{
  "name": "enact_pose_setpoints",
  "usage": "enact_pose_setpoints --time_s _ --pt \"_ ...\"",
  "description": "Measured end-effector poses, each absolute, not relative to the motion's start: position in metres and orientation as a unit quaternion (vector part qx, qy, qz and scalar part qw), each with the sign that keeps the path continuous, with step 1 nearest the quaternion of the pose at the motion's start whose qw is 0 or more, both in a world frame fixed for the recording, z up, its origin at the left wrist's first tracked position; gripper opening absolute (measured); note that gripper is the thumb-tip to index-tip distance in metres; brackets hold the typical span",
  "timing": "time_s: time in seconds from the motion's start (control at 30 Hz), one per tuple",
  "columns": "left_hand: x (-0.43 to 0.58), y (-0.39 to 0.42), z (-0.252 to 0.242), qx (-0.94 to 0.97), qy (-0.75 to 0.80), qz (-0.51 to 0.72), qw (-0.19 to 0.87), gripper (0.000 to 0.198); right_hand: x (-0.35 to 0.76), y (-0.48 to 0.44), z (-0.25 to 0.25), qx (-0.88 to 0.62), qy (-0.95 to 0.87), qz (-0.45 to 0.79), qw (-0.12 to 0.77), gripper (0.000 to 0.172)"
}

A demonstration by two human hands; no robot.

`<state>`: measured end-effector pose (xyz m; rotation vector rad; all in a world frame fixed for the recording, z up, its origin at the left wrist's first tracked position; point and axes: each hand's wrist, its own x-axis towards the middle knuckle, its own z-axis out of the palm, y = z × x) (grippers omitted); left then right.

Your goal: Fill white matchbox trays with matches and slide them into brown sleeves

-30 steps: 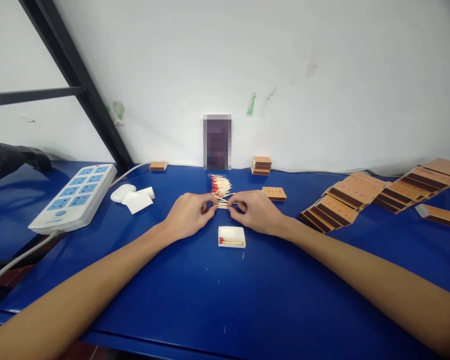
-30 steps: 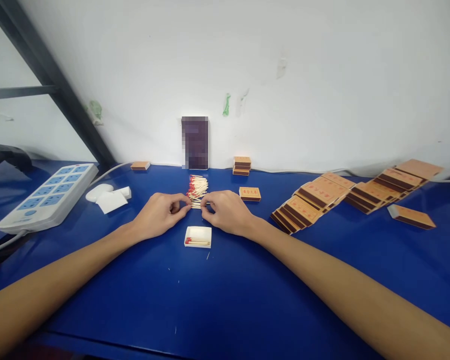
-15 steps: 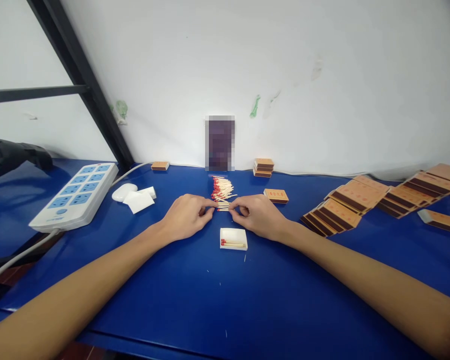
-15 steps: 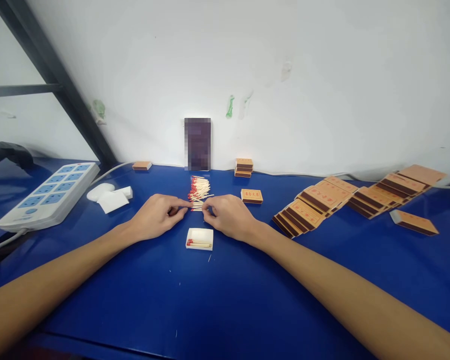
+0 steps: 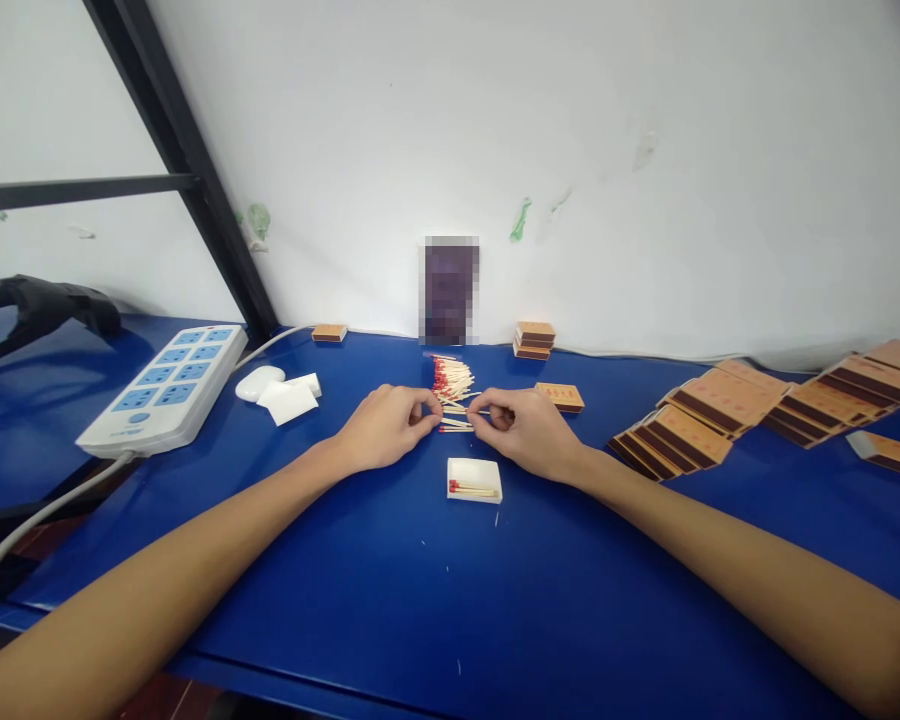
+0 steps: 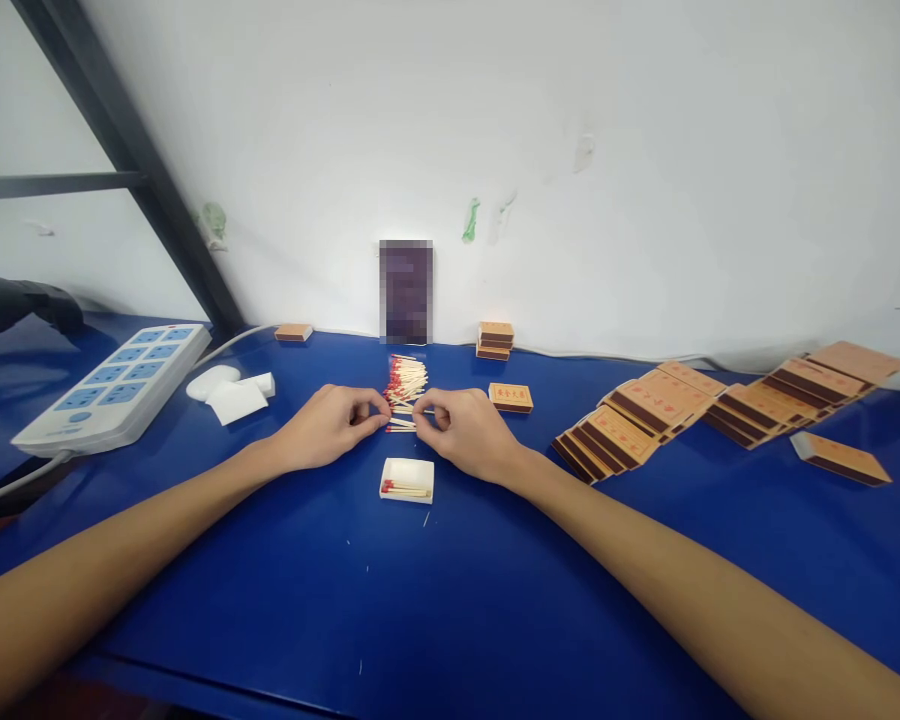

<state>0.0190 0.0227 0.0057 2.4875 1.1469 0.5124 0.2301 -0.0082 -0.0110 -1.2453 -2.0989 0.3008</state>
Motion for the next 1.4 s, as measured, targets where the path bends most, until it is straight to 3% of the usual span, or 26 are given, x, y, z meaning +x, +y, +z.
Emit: enact_pose_setpoints --time_s 0.17,0.43,0.57,0.87,1.4 --pt "0.021 0.024 0.01 0.877 0.406 0.162 0.199 0.016 0.231 -0.004 -0.01 -0.549 -0.746 0.099 0.363 0.012" --pt "0.019 0.022 0.01 0.871 0.391 0.171 0.243 0.015 0.23 -0.002 -0.011 -0.578 -0.763 0.052 0.283 0.008" --pt "0.013 0.023 0.009 0.871 0.39 0.207 0.216 0.022 0.229 -0.002 -0.012 -0.588 -0.766 0.021 0.258 0.004" --pt "0.011 0.023 0.003 0.895 0.362 0.213 0.152 0.029 0.232 -0.003 -0.014 -0.541 -0.801 0.027 0.254 0.013" --pt "0.011 0.021 0.004 0.889 0.351 0.202 0.216 0.027 0.23 -0.001 -0.014 -0.467 -0.835 0.106 0.272 0.015"
